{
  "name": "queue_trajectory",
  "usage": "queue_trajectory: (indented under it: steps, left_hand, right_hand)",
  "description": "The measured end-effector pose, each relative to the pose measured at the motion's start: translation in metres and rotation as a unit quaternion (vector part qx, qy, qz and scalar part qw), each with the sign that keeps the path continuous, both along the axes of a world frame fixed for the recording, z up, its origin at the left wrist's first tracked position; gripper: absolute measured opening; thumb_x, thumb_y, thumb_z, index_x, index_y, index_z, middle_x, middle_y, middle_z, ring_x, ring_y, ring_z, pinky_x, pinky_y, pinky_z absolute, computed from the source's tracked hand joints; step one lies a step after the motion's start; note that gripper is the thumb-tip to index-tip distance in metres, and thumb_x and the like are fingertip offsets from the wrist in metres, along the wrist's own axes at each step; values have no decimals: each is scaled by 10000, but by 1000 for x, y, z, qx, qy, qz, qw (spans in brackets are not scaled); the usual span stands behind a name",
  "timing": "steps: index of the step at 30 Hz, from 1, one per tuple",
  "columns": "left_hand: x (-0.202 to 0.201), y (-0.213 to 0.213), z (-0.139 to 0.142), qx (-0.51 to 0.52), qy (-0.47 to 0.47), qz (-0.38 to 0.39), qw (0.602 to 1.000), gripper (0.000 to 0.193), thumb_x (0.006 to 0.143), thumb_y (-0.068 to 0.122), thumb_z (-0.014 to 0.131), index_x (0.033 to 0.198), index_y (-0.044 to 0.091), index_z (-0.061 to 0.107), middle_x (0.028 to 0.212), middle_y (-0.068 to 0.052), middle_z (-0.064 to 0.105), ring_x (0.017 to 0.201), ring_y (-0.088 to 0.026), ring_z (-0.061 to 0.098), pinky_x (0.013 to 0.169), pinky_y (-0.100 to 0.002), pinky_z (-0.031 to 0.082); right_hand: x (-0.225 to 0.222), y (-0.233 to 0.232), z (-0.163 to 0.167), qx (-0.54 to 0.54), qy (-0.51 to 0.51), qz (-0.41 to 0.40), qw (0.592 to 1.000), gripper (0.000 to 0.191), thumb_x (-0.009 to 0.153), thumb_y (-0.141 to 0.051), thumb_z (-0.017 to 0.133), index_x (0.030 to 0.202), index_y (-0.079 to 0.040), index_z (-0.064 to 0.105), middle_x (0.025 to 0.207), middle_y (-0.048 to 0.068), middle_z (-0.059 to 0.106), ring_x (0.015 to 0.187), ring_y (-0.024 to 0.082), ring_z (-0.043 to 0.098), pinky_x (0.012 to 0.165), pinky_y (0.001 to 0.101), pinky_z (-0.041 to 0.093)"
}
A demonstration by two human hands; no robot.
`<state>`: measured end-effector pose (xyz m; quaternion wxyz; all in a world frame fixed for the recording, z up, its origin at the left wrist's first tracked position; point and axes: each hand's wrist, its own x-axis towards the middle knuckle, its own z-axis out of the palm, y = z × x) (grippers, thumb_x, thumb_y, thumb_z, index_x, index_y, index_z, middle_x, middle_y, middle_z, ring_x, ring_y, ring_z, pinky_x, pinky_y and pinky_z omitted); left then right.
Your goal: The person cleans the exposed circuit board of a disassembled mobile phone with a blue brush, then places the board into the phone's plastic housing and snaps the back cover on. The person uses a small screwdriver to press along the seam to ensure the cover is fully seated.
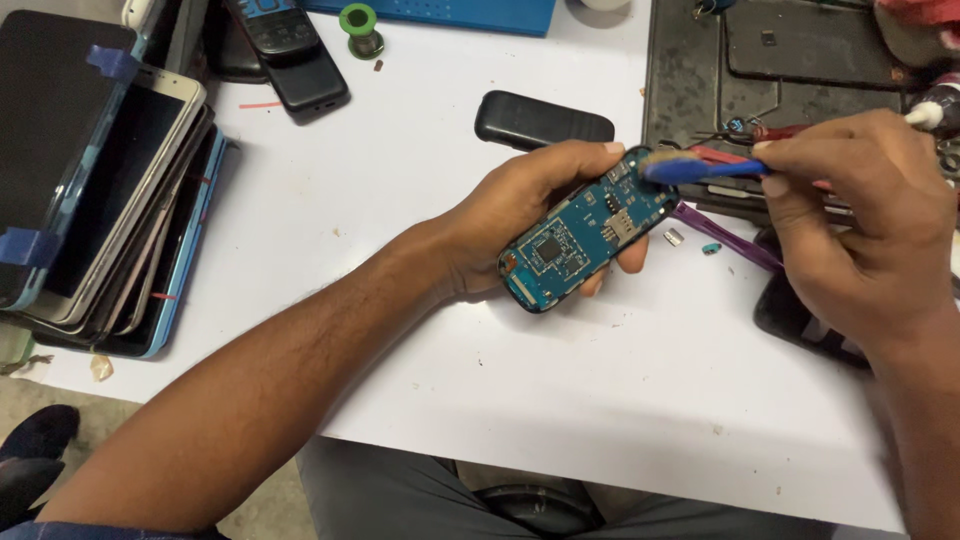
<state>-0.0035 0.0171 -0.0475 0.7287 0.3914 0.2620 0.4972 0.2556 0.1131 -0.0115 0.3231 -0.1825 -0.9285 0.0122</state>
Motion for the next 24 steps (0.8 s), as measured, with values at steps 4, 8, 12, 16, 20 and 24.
queue_trajectory:
  steps: [4,8,12,16,20,24]
  left_hand:
    - [4,-1,2,-13,61,-12,998,487,1085,376,337,1068,-6,639,786,-176,732,543,-152,695,444,-257,585]
    - [1,-2,4,-12,38,-48,998,419,1088,368,311,1218,134,633,807,-149,732,571,-130,701,497,-250,611]
    - [2,-2,3,-24,66,-25,997,451,1102,368,336,1096,20,622,810,-179,738,563,-157,699,475,-271,595]
    - [3,-3,4,-24,88,-21,996,429,1094,390,322,1028,47,570,792,-164,739,538,-140,689,436,-262,584]
    - [3,-3,7,-19,70,-30,997,452,1064,391,300,1189,128,645,782,-137,728,551,-115,693,451,-245,597]
    - [3,-3,8,-29,84,-18,996,477,1096,382,327,1224,20,609,802,-160,736,570,-138,690,474,-265,597]
  right_hand:
    - [-1,-2,-3,-13,-18,14,1000,172,994,44,742,1130,-54,703,1025,79,671,918,207,580,843,331,404]
    - [0,-3,-6,10,-27,14,999,194,948,36,750,1116,-55,716,988,78,674,911,225,587,855,356,379]
    - [1,3,3,-23,-18,6,1000,105,1020,-23,722,1114,-67,714,1001,60,685,889,187,578,830,315,359]
    - [-6,-3,-2,-19,-15,11,1000,136,949,-24,725,1083,-46,734,963,83,682,847,205,564,784,330,359]
    - [0,-2,-7,28,-25,25,999,139,935,3,753,1069,-23,734,956,94,686,833,210,571,806,356,369]
    - [13,13,-5,-1,-21,11,1000,65,1058,-29,750,1108,-58,720,1025,64,701,878,177,590,820,306,375]
